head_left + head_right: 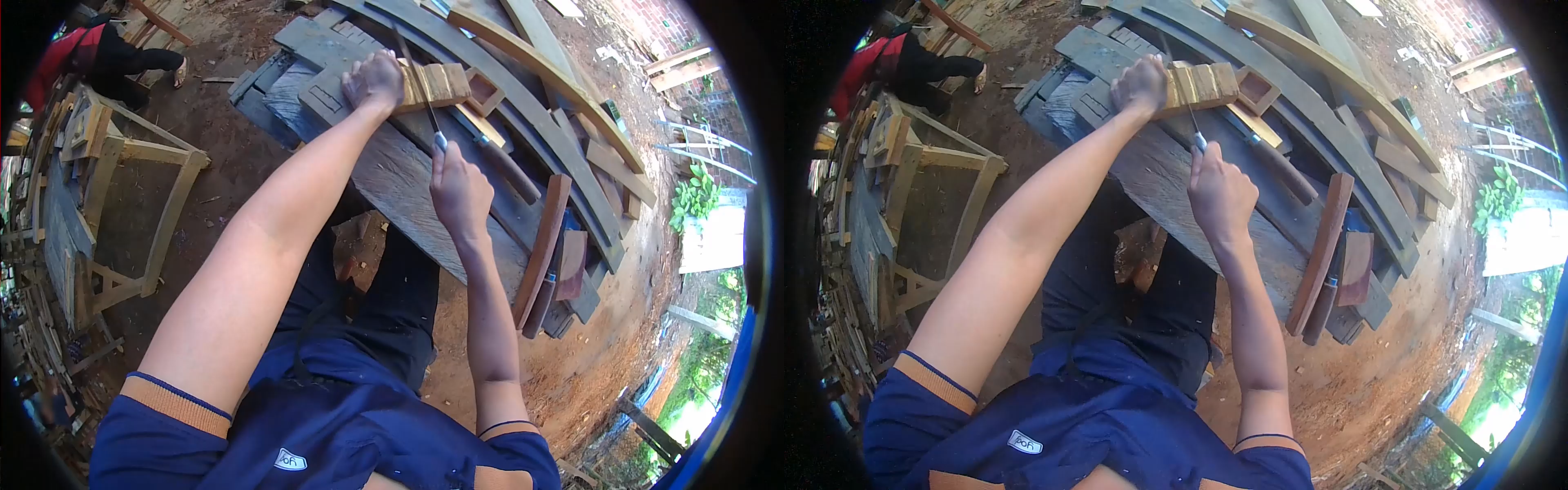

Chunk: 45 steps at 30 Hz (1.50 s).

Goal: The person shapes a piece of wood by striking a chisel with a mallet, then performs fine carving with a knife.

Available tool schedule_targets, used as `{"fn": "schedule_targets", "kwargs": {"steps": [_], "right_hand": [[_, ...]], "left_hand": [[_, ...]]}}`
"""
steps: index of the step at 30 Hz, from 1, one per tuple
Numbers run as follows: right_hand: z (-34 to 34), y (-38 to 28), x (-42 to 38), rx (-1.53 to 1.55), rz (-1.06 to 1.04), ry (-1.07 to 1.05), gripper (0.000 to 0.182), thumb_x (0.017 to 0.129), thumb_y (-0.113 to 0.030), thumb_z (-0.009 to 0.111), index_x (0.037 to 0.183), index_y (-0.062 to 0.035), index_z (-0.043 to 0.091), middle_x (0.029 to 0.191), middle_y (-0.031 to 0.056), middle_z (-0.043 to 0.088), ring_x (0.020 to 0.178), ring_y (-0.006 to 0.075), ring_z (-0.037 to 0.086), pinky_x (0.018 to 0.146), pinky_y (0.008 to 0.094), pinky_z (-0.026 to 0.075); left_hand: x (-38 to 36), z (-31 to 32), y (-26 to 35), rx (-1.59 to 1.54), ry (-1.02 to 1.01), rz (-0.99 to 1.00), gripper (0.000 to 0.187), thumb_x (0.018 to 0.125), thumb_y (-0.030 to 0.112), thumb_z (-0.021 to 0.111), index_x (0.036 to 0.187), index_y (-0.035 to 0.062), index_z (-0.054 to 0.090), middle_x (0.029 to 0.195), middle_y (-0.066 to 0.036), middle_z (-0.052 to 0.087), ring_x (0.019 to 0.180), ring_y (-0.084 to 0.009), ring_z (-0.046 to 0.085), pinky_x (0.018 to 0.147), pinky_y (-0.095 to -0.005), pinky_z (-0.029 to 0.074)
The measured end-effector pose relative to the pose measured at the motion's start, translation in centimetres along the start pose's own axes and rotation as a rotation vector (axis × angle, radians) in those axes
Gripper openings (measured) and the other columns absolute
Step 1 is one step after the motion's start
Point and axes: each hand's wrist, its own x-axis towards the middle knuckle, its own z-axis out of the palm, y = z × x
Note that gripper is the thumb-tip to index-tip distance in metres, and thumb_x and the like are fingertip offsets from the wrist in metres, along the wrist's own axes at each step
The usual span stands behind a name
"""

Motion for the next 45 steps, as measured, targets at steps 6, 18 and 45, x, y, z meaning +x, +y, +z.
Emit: {"fn": "schedule_targets", "kwargs": {"steps": [6, 18, 45], "right_hand": [[0.9, 0.1, -0.7, -0.082, 0.0, -0.012, 0.028, 0.098, -0.032, 0.045, 0.087, -0.0073, 0.051, 0.061, 0.0166, 0.064, 0.059, 0.0362, 0.065, 0.052, 0.0472, 0.05], [2.1, -1.1, 2.4, -0.021, -0.024, -0.016, 0.027, 0.096, -0.03, 0.046, 0.086, -0.007, 0.054, 0.067, 0.0195, 0.066, 0.062, 0.0369, 0.067, 0.055, 0.0481, 0.051], [1.7, -2.4, 3.9, -0.055, 0.002, -0.085, 0.029, 0.097, -0.031, 0.042, 0.09, -0.006, 0.056, 0.074, 0.0211, 0.068, 0.07, 0.0392, 0.068, 0.061, 0.0493, 0.052]], "left_hand": [[-0.2, 0.0, 0.0, 0.046, -0.021, 0.001, 0.04, 0.096, 0.033, 0.037, 0.104, 0.0069, 0.066, 0.11, -0.013, 0.067, 0.106, -0.0317, 0.062, 0.092, -0.0465, 0.044], [-0.3, -0.5, 0.2, 0.05, -0.026, 0.007, 0.039, 0.095, 0.034, 0.038, 0.103, 0.0082, 0.067, 0.108, -0.013, 0.068, 0.105, -0.0327, 0.062, 0.091, -0.0468, 0.044], [0.2, 0.4, -0.2, 0.041, -0.015, -0.005, 0.036, 0.094, 0.032, 0.04, 0.101, 0.011, 0.069, 0.11, -0.008, 0.068, 0.107, -0.0275, 0.06, 0.094, -0.0445, 0.04]]}}
